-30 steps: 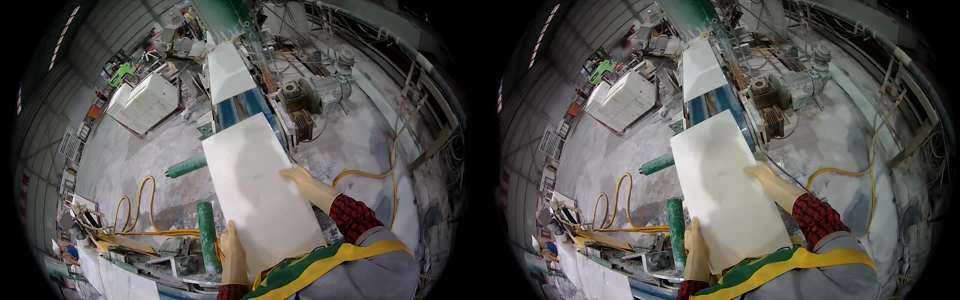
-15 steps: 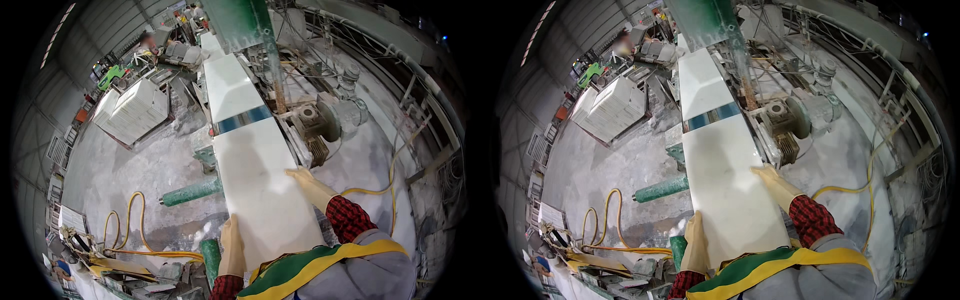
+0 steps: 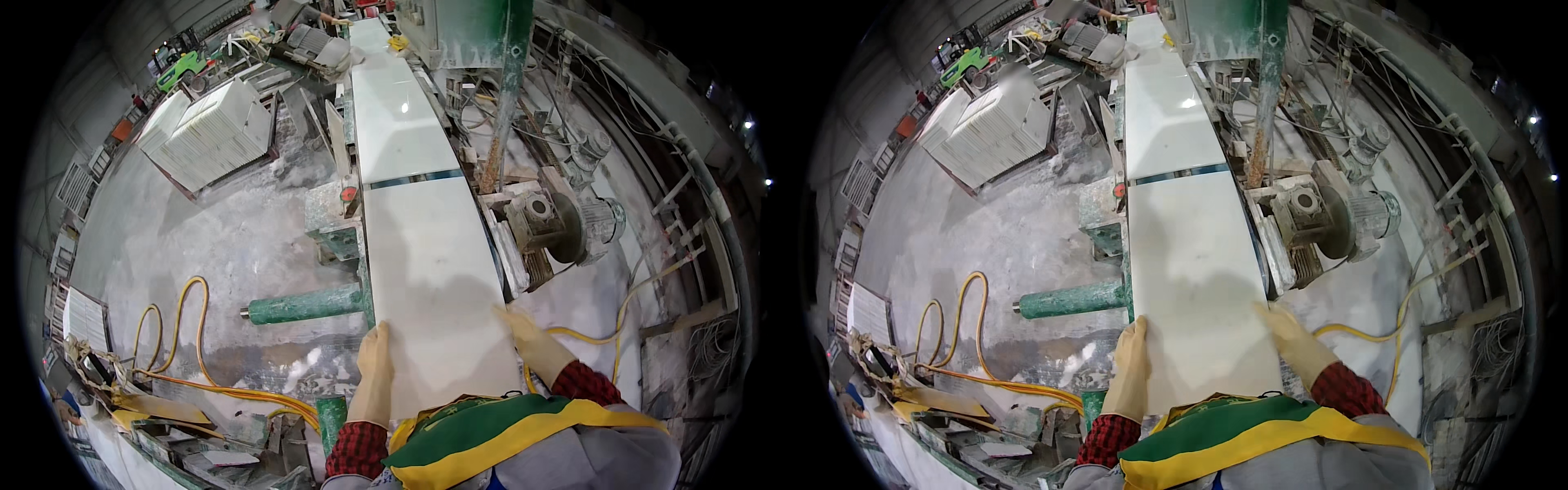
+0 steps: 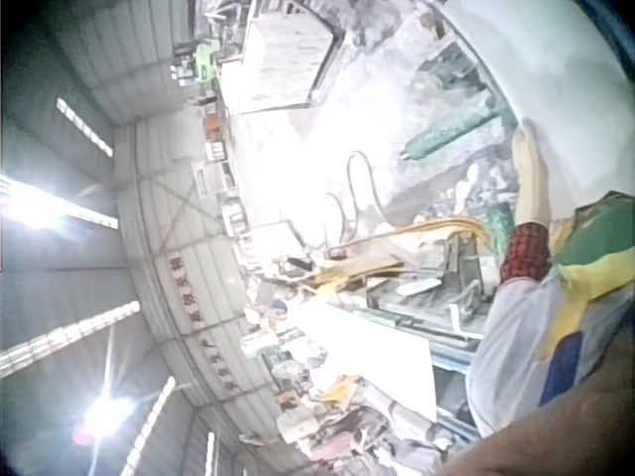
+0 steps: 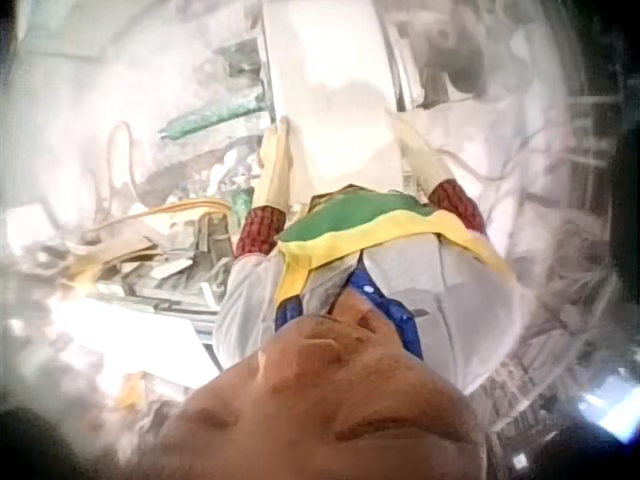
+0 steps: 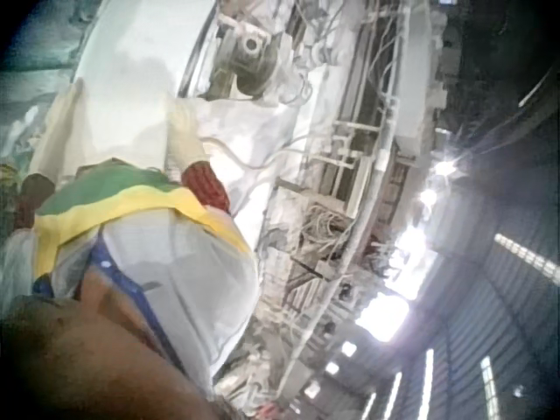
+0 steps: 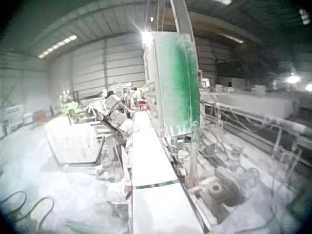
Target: The person repeatedly picks up large white rectangular sheets from a conveyor belt and places them onto a stack. The person handles the sheets one at a time, moving them from the conveyor to the stack in a repetitive cycle.
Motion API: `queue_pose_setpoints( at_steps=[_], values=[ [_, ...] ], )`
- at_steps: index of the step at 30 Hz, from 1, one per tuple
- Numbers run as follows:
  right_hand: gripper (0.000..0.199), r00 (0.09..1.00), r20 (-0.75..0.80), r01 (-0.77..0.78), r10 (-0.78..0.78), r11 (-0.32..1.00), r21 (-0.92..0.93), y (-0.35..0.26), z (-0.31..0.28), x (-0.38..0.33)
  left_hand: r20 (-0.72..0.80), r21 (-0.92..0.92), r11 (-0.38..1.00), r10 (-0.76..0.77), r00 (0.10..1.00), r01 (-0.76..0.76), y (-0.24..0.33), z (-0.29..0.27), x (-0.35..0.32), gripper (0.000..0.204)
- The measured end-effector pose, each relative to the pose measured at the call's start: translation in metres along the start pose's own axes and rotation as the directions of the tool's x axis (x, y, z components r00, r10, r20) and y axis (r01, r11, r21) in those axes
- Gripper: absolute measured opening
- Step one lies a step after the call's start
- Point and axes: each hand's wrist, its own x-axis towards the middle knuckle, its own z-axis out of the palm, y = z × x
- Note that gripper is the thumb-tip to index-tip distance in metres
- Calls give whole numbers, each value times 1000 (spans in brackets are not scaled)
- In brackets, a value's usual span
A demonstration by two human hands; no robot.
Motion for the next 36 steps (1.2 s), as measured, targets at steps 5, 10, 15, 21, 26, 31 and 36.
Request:
queue_pose_setpoints(
  at_steps=[5, 10, 15, 21, 26, 31, 36],
  values=[
    [49, 912, 195, -408, 362, 739, 536, 30, 38, 2, -45, -11, 999, 36, 998, -36, 0, 8, 22, 68],
    [37, 835, 259, -500, 486, 470, 727, 99, 74, 25, 0, -75, 997, 3, 1000, -3, -5, 16, 43, 68],
    [36, 916, 129, -319, 379, 497, 807, 119, 81, 38, -73, -84, 996, 13, 997, -19, -2, 20, 49, 68],
    [44, 914, 2, -330, 405, 742, 583, 93, 62, 45, 41, -48, 995, -80, 996, 82, 10, 17, 53, 70],
    [60, 960, -132, -126, 245, 806, 579, 153, 89, 43, 19, 56, 998, -14, 1000, 13, 4, 22, 58, 69],
    [62, 909, -49, -298, 414, 729, 616, 111, 76, 45, 21, 32, 998, -56, 998, 55, -8, 25, 64, 70],
    [44, 895, -29, -361, 445, 762, 538, 133, 80, 50, 14, 28, 998, -55, 998, 54, 5, 20, 58, 70]
  ],
)
